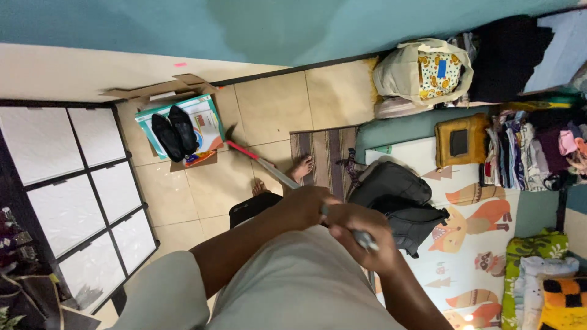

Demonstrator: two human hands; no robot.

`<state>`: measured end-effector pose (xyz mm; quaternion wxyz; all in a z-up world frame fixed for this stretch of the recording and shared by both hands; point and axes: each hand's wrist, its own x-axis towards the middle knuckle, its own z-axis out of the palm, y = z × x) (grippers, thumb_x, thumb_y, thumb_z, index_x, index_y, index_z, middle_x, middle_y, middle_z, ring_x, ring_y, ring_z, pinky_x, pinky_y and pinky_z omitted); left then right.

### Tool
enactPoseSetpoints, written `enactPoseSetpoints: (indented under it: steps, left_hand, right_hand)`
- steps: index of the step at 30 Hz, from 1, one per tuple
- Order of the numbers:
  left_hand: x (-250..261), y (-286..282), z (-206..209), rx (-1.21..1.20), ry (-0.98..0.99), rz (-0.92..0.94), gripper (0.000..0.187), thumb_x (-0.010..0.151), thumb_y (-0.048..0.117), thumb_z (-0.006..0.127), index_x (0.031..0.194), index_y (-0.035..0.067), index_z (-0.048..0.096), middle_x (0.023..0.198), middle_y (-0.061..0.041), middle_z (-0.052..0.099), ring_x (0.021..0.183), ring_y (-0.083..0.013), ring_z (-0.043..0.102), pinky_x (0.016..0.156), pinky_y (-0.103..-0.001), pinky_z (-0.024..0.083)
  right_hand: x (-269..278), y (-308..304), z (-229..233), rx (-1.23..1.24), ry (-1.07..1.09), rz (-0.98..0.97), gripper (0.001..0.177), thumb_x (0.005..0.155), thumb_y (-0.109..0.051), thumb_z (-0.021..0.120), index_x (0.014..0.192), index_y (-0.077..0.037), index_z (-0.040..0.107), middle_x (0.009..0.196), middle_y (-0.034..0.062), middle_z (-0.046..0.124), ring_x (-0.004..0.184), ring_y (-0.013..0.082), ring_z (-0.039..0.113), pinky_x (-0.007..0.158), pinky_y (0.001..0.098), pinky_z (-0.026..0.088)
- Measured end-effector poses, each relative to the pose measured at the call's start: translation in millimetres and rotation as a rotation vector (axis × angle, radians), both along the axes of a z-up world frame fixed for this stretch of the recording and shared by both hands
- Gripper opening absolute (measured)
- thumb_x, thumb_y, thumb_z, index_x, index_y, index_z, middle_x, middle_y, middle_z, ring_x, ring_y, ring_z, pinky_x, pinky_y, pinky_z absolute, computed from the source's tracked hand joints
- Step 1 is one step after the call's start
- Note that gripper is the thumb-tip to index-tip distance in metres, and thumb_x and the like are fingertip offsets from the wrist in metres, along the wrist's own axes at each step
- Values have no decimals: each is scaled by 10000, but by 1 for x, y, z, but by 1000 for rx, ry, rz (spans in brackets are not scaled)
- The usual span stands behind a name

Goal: Tidying up a room by picking up items from the floor, organizing bags, and sweeping.

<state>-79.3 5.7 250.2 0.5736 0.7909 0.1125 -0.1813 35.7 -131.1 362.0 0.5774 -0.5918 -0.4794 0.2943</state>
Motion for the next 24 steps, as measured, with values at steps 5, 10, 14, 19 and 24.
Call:
enactPoseSetpoints:
  steps: [5, 10, 14, 19, 24]
  left_hand:
    - [15, -7, 10, -9, -245, -52, 435, 730, 36, 711, 1154, 125, 755, 992, -96, 737, 990, -311, 698, 956, -501, 465]
    - [18, -20, -85, 84, -428, 36, 307, 836, 133, 723, 1141, 106, 740, 975, -87, 717, 984, -298, 686, 913, -456, 491]
    - [20, -23, -149, 57, -584, 194, 290, 847, 205, 707, 1112, 87, 719, 977, -77, 719, 974, -288, 693, 1014, -444, 513]
    - [-5, -30, -181, 76, -382, 161, 329, 814, 272, 720, 1079, 77, 733, 967, -136, 711, 950, -322, 692, 780, -455, 538]
    - [-58, -20, -131, 40, -19, 153, 350, 859, 368, 668, 1081, 120, 778, 1009, -146, 770, 983, -327, 723, 862, -462, 546]
  right_hand:
    - [-2, 9, 25, 5, -96, 44, 219, 881, 25, 747, 791, -10, 551, 795, 107, 640, 691, 253, 655, 673, 365, 558]
    - [-22, 19, -14, -101, -270, 49, 237, 845, 36, 787, 799, -2, 557, 795, 114, 623, 717, 263, 644, 659, 379, 535]
    - [-41, 23, -60, -298, -330, -24, 209, 796, 19, 822, 822, 10, 615, 855, 147, 650, 755, 290, 644, 654, 385, 524]
    - [-57, 10, -101, -193, -279, -52, 167, 847, 30, 770, 870, 12, 606, 901, 126, 656, 844, 289, 664, 782, 376, 547]
    - [-86, -11, -131, -351, 123, -126, 186, 952, -21, 738, 827, 7, 604, 819, 82, 672, 743, 147, 612, 688, 311, 503]
